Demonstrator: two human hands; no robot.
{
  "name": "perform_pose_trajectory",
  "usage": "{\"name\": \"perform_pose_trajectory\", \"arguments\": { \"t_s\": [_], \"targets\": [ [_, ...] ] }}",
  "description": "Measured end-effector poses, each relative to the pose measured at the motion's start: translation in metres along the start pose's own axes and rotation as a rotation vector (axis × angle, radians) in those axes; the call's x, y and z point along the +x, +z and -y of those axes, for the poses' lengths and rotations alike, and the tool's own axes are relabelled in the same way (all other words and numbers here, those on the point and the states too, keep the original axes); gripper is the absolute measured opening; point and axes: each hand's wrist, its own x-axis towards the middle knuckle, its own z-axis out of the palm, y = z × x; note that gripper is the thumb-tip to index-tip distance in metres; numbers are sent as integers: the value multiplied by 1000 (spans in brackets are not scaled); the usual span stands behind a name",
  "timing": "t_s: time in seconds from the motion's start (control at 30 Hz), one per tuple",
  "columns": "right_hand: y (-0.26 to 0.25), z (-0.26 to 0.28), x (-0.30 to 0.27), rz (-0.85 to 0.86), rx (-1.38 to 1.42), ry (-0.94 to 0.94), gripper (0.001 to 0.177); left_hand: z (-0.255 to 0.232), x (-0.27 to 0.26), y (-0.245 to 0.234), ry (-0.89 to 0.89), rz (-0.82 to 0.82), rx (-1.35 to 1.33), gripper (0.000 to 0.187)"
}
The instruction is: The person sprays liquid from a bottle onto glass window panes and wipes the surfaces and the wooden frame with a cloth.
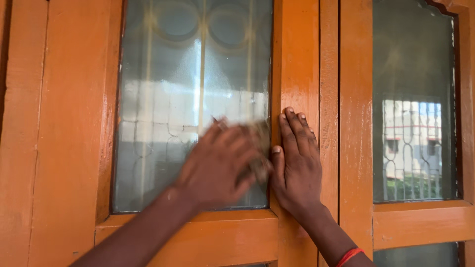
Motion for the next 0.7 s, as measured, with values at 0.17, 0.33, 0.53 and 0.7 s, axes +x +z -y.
{"name": "perform_pose_trajectory", "arguments": {
  "t_s": [0.17, 0.33, 0.53, 0.7],
  "targets": [
    [-2, -1, -2, -2, 28, 1, 52, -14, -26, -2, 229, 325, -171, 47],
    [-1, -1, -1, 3, 5, 8, 53, 21, 18, 6, 123, 10, 3, 42],
    [-2, 0, -1, 34, -21, 27, 55, 67, 59, -9, -239, -118, 42, 49],
    [4, -1, 5, 72, -109, 11, 61, 40, 35, 0, -141, -102, 61, 56]
  ]
}}
